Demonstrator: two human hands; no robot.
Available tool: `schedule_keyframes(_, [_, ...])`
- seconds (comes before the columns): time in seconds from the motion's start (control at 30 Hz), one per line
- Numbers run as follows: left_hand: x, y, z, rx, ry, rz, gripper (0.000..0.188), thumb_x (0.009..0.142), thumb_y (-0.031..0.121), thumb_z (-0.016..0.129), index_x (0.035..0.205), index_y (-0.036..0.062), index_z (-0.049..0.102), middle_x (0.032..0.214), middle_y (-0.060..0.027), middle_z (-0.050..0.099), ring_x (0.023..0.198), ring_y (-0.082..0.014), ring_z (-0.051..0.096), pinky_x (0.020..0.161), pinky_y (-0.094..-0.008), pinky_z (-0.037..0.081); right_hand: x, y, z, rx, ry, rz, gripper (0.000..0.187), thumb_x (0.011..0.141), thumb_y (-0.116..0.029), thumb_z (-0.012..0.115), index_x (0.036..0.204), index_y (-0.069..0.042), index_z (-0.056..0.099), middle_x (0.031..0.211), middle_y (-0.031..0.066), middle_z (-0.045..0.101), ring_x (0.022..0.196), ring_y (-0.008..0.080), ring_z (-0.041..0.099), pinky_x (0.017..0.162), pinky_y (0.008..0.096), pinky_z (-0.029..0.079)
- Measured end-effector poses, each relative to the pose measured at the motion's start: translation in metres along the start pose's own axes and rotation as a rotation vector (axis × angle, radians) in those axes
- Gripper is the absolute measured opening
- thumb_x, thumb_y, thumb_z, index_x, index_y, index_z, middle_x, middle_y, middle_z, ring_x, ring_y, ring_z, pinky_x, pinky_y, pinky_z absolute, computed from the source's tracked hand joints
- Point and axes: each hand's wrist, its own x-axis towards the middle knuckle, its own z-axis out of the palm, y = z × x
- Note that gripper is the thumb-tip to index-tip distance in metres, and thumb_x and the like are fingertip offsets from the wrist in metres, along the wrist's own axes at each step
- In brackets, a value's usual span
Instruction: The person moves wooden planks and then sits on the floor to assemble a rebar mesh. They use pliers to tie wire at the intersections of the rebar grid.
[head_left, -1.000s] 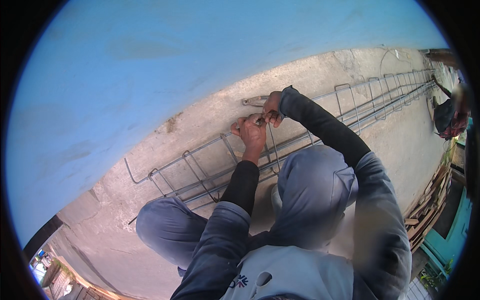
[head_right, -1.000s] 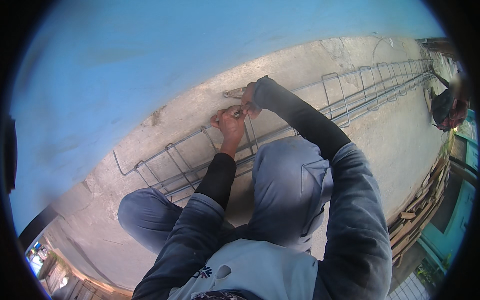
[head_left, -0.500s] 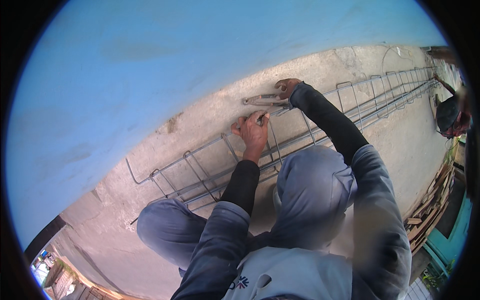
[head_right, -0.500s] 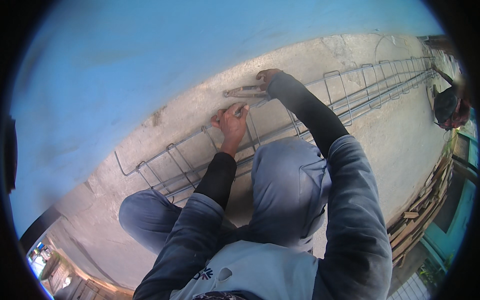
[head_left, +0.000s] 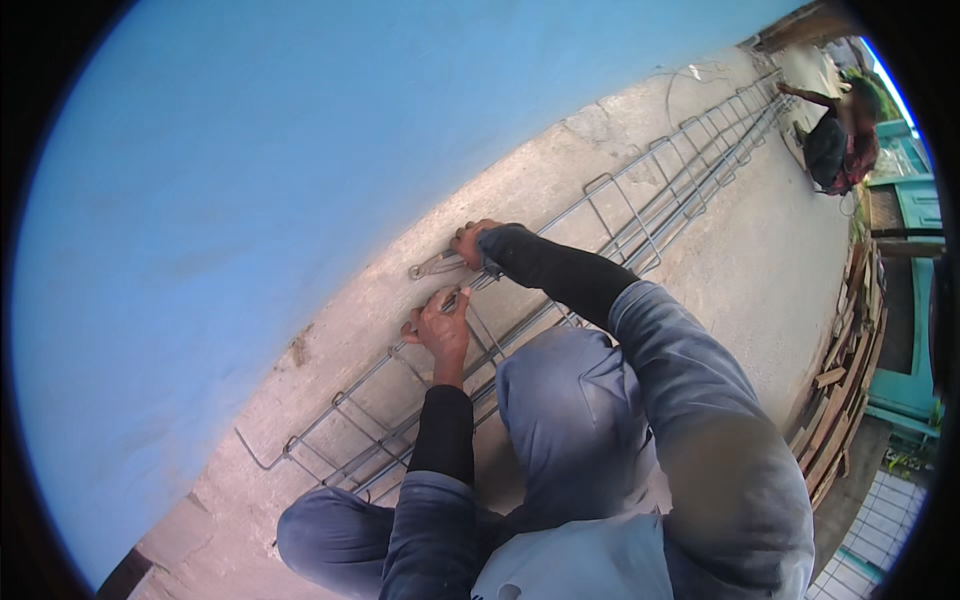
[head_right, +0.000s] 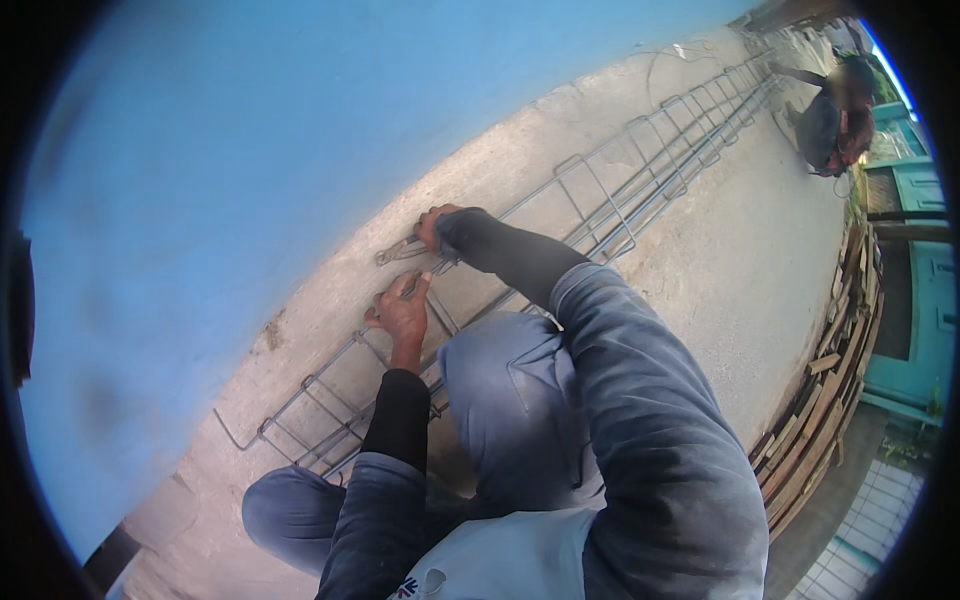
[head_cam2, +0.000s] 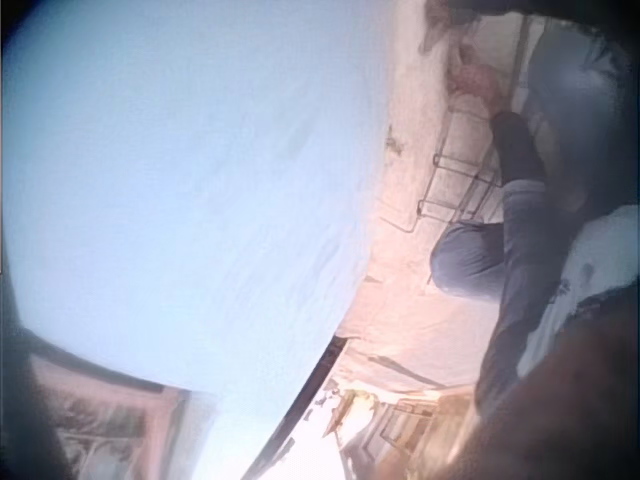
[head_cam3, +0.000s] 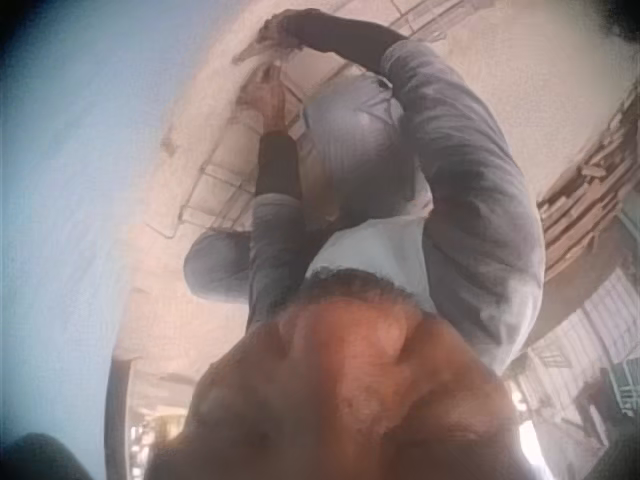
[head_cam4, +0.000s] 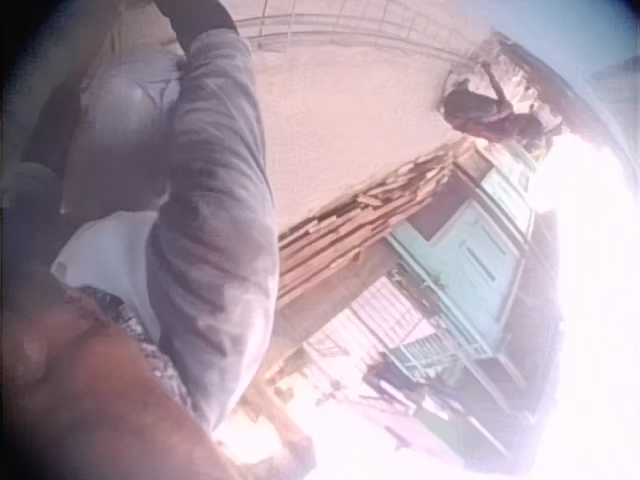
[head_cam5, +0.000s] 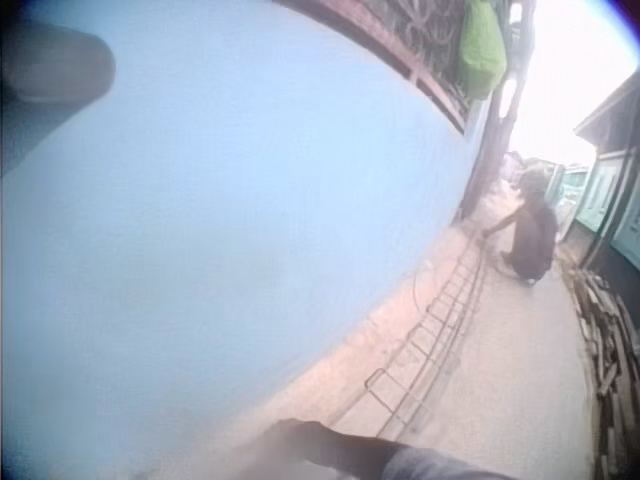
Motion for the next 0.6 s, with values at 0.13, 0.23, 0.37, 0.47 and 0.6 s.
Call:
schedule_keyframes(0.13, [0.004,0.006,-0.001,-0.063,-0.048,-0.07,0.041,0.084,0.057,0.067,0.1,0.0203,0.078,0.094,-0.0028,0.074,0.11,-0.0262,0.051,0.107,-0.0563,0.013,-0.008,0.001,-0.001,0.089,0.142,0.031,0.043,0.089,-0.016,0.056,0.131,-0.008,0.053,0.126,0.0197,0.06,0.119,0.0347,0.059,0.099,0.045,0.049])
schedule_keyframes(0.23, [0.003,0.007,-0.007,-0.013,-0.033,-0.082,0.041,0.085,0.057,0.067,0.1,0.0199,0.078,0.094,-0.0037,0.074,0.11,-0.0264,0.053,0.107,-0.0552,0.014,-0.014,0.0,-0.001,0.206,0.081,0.075,0.04,0.092,-0.022,0.052,0.131,-0.016,0.054,0.115,0.0173,0.067,0.11,0.0354,0.065,0.094,0.0443,0.052])
schedule_keyframes(0.37, [-0.003,0.016,-0.011,0.012,-0.093,-0.063,0.051,0.088,0.059,0.062,0.107,0.0129,0.076,0.1,-0.0094,0.075,0.103,-0.0263,0.064,0.105,-0.051,0.014,-0.01,0.0,0.001,0.174,0.045,0.111,0.038,0.087,-0.023,0.059,0.125,-0.019,0.061,0.109,0.0144,0.07,0.109,0.0346,0.066,0.091,0.0446,0.052])
schedule_keyframes(0.47, [0.0,0.011,-0.011,0.007,-0.08,-0.064,0.051,0.088,0.058,0.062,0.107,0.0126,0.076,0.099,-0.01,0.075,0.103,-0.026,0.065,0.105,-0.0498,0.013,-0.003,0.001,-0.001,0.156,0.051,0.037,0.036,0.084,-0.023,0.062,0.12,-0.018,0.065,0.107,0.0143,0.07,0.108,0.0341,0.066,0.089,0.0451,0.053])
schedule_keyframes(0.6, [0.004,0.004,-0.007,-0.013,-0.055,-0.061,0.044,0.087,0.055,0.065,0.103,0.016,0.077,0.096,-0.0058,0.075,0.106,-0.0254,0.058,0.106,-0.0518,0.015,-0.01,0.006,0.007,0.048,0.217,0.064,0.037,0.083,-0.022,0.062,0.12,-0.02,0.065,0.116,0.0123,0.067,0.114,0.0292,0.063,0.092,0.045,0.051])
